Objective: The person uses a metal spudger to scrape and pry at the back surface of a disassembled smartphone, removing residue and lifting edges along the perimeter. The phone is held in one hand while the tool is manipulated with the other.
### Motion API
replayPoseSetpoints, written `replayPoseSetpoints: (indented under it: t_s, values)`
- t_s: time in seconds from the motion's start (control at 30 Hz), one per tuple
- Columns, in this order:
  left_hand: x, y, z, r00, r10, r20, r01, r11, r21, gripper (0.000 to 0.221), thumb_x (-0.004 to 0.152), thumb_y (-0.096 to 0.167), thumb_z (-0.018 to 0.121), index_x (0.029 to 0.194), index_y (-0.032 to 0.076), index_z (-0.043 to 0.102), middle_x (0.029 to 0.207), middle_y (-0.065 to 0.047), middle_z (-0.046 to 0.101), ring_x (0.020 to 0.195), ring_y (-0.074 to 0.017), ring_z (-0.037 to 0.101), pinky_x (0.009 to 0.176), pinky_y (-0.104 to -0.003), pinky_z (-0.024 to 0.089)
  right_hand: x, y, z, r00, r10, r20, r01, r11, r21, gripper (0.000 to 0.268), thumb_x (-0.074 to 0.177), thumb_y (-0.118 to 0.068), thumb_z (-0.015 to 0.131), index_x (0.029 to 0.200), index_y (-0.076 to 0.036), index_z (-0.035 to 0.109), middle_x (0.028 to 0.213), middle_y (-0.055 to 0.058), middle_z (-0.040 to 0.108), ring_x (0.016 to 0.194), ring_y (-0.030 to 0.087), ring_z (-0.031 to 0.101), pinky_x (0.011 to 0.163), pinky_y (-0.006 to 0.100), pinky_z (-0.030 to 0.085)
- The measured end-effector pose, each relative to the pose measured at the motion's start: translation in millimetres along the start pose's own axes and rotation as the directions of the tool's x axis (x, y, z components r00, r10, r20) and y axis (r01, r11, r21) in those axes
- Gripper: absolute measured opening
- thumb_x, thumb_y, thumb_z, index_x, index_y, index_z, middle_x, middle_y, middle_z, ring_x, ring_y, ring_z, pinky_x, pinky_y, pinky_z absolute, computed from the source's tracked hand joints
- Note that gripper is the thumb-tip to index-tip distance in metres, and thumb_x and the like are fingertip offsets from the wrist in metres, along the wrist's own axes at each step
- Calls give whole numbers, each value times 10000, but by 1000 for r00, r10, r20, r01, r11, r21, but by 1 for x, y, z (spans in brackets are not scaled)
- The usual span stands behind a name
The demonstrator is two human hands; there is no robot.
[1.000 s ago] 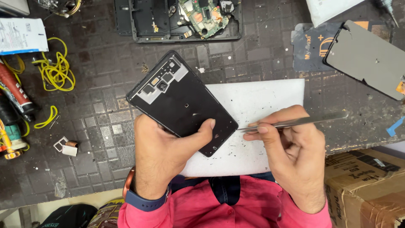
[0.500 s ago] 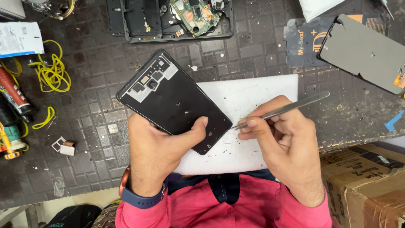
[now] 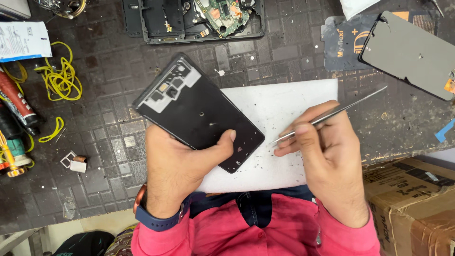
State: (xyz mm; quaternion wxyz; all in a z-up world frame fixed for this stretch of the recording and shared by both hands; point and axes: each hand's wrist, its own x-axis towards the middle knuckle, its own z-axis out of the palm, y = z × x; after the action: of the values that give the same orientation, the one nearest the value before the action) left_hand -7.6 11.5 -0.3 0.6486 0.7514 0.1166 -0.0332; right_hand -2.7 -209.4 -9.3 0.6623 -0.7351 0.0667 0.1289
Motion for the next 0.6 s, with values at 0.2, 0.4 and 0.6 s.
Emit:
replayPoseSetpoints:
  t_s: [0.2, 0.4, 0.6]
  values:
    - [0, 1, -3, 999, 49, 6, -48, 998, -37, 231, 746, 18, 829, 949, 10, 720, 855, -17, 756, 744, -72, 694, 659, -244, 575, -8, 9, -4, 992, -127, -11, 126, 964, 236, 155, 1156, -159, 472, 1140, -7, 449, 953, 143, 592, 844, 221, 648, 826, 448, 645]
    - [-4, -1, -5, 998, 57, -11, -57, 998, -6, 236, 741, 47, 824, 948, 21, 714, 847, -11, 749, 738, -70, 689, 655, -249, 578, -23, 12, -10, 966, -260, 11, 234, 886, 401, 194, 1222, -219, 415, 1142, -44, 439, 957, 122, 533, 911, 234, 595, 1000, 514, 572]
    - [-2, 2, -2, 999, 43, 1, -43, 999, 0, 201, 751, 54, 808, 932, 27, 726, 836, -6, 760, 730, -60, 687, 650, -246, 577, -29, -23, -7, 966, -255, 30, 252, 920, -301, 116, 1006, -80, 542, 1103, -32, 585, 846, 76, 568, 766, 175, 587, 742, 355, 569]
